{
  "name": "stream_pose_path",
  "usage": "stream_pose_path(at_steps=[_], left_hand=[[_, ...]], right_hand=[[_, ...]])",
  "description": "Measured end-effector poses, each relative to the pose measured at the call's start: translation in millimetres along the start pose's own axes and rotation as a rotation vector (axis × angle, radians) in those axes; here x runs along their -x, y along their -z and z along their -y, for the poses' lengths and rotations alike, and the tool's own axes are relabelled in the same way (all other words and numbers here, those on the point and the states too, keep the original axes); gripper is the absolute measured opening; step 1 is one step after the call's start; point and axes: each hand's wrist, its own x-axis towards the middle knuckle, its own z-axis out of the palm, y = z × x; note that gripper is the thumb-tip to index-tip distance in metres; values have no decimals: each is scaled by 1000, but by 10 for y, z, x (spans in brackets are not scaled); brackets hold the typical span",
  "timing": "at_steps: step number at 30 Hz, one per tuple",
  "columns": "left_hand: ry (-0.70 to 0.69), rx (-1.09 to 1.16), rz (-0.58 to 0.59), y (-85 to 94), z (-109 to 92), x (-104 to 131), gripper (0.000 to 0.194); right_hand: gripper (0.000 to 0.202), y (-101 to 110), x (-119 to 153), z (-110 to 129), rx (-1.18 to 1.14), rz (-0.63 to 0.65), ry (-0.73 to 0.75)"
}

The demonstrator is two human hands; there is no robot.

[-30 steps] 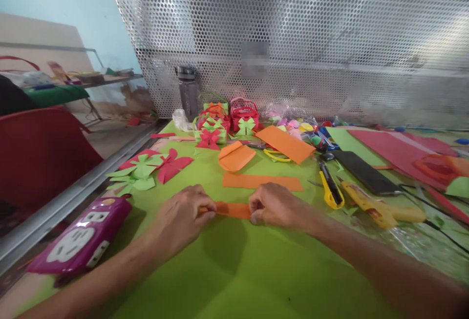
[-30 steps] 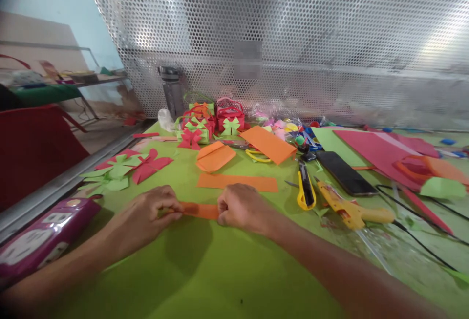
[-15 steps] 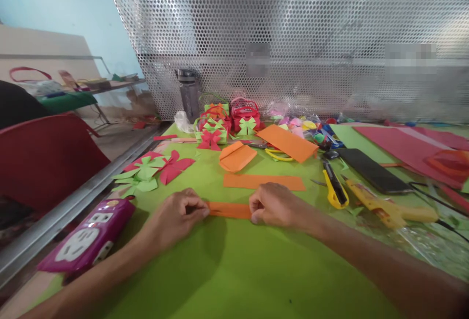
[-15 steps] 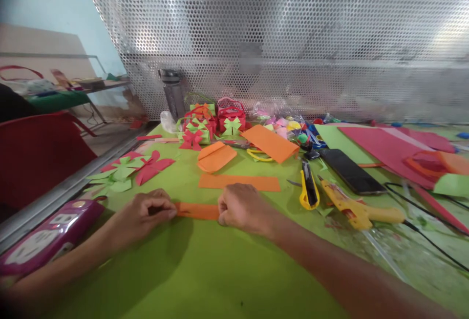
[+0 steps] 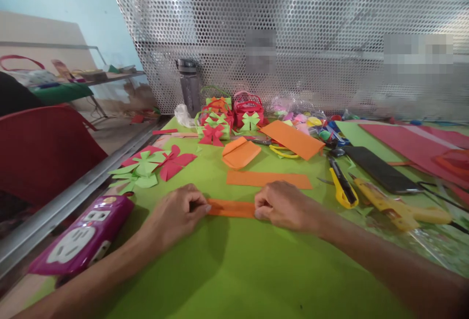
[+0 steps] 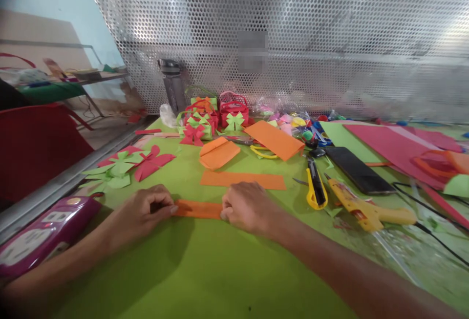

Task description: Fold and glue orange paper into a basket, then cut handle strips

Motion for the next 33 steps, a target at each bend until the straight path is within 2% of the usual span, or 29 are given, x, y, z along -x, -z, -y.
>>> stream_pose_path(at_steps=[8, 13, 20, 33], left_hand=[[-29, -157, -68, -55, -26, 30, 23], [-77, -223, -66, -71, -43, 22, 23], [-84, -234, -77, -58, -41, 20, 21], [-110, -234, -89, -52, -46, 16, 18]], right_hand=[[19, -4, 5, 8, 7, -13, -3], [24, 10, -7, 25, 24, 2, 8], [22, 13, -5, 40, 120, 17, 20], [22, -34, -23, 11, 131, -4, 18]])
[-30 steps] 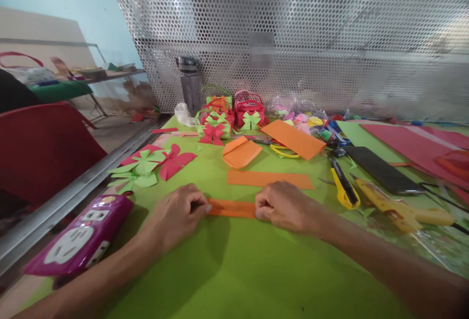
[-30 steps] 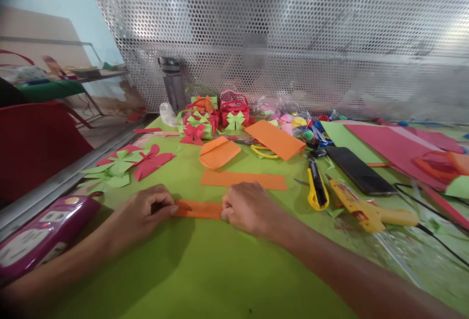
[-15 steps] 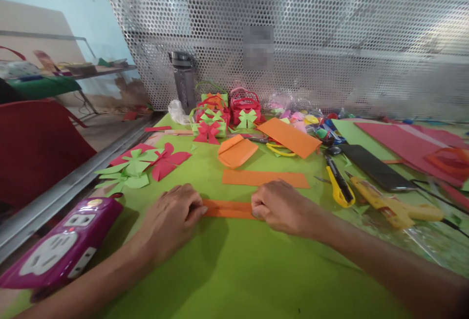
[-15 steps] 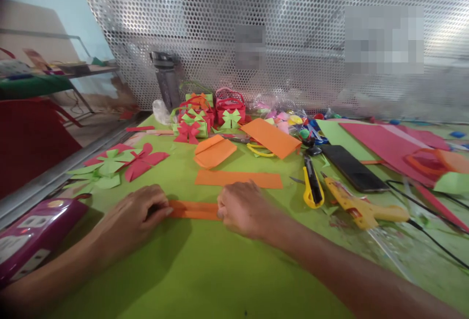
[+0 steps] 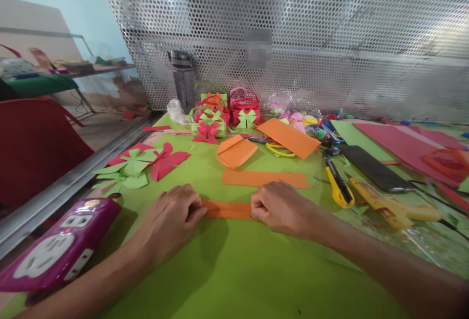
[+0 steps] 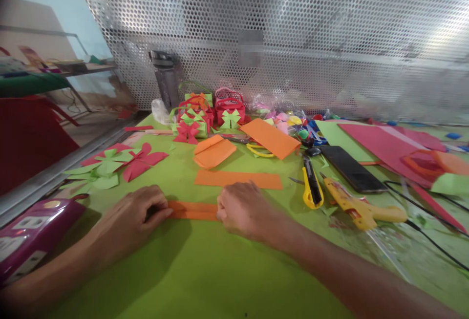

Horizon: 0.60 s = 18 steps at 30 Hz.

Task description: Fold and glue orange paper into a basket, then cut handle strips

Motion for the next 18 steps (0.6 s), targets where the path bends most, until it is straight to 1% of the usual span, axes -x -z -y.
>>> stream_pose_path(at_steps=[6, 10, 14, 16, 18], left_hand=[[30, -6, 6, -14, -20, 6, 18], [22, -9, 5, -12, -40, 15, 18], [12, -18, -7, -22, -27, 27, 14], [-50, -37, -16, -30, -17, 35, 10], [-181, -105, -25, -32, -14, 38, 26]], right_hand=[[20, -27, -4, -10, 1, -10, -3], [21, -11, -11, 3, 32, -4, -6], [13, -19, -7, -16, -6, -8, -36], [5, -27, -3, -28, -9, -22, -54], [1, -24, 1, -28, 20, -31, -55]])
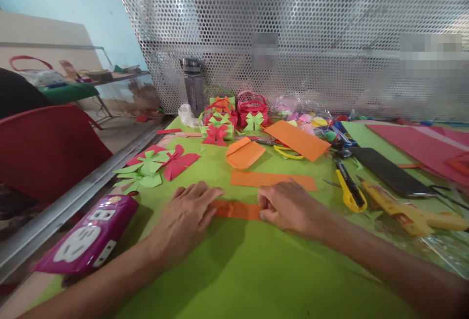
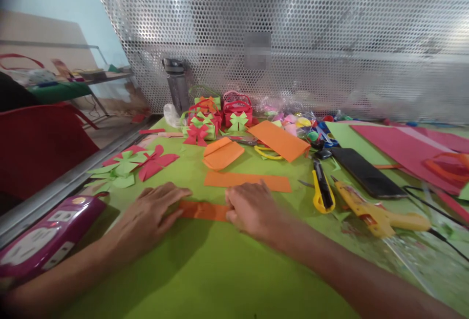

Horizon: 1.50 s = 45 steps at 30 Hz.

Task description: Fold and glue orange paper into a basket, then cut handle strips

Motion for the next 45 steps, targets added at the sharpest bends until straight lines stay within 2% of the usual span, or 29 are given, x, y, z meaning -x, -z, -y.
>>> stream_pose_path(at_steps=[3, 8, 14, 19, 22, 25, 28, 31, 35, 37, 40, 42, 43, 45], left_hand=[[-203, -173, 39, 10, -8, -16, 53], [-394, -353, 126, 53, -24, -89, 73], [-505, -448, 206, 124, -56, -131, 76], [-526, -422, 155, 150, -83, -116, 73], [-489, -400, 161, 148, -59, -101, 72], [-453, -367, 161, 131, 46, -41, 67], [-412, -322, 120, 122, 204, 91, 59], [-343, -294, 85, 151, 325, 265, 59], [-229, -267, 99, 217, 392, 431, 60], [-188, -244, 107, 252, 395, 440, 53], [-91, -121, 61, 335, 294, 340, 38], [32, 32, -22, 405, 118, 209, 30], [94, 108, -19, 433, 5, 130, 26], [151, 244, 107, 453, -231, -43, 24]], right_hand=[[5, 32, 8, 23, 31, 2, 11], [8, 98, 27, 62, 27, 13, 3], [7, 167, 79, 101, 9, 22, 2], [6, 176, 88, 114, -6, 17, -1], [6, 141, 67, 88, -14, 11, -1], [7, 105, 45, 60, -23, 5, -1], [7, 90, 35, 48, -31, 5, -6], [5, 94, 37, 52, -39, 6, -6], [5, 107, 40, 56, -51, -1, 2], [5, 104, 38, 46, -60, -4, 7], [4, 76, 37, 18, -84, -17, 26], [4, 50, 44, 10, -100, -37, 38], [4, 38, 50, 13, -107, -49, 41], [6, 21, 66, 37, -120, -67, 42]])
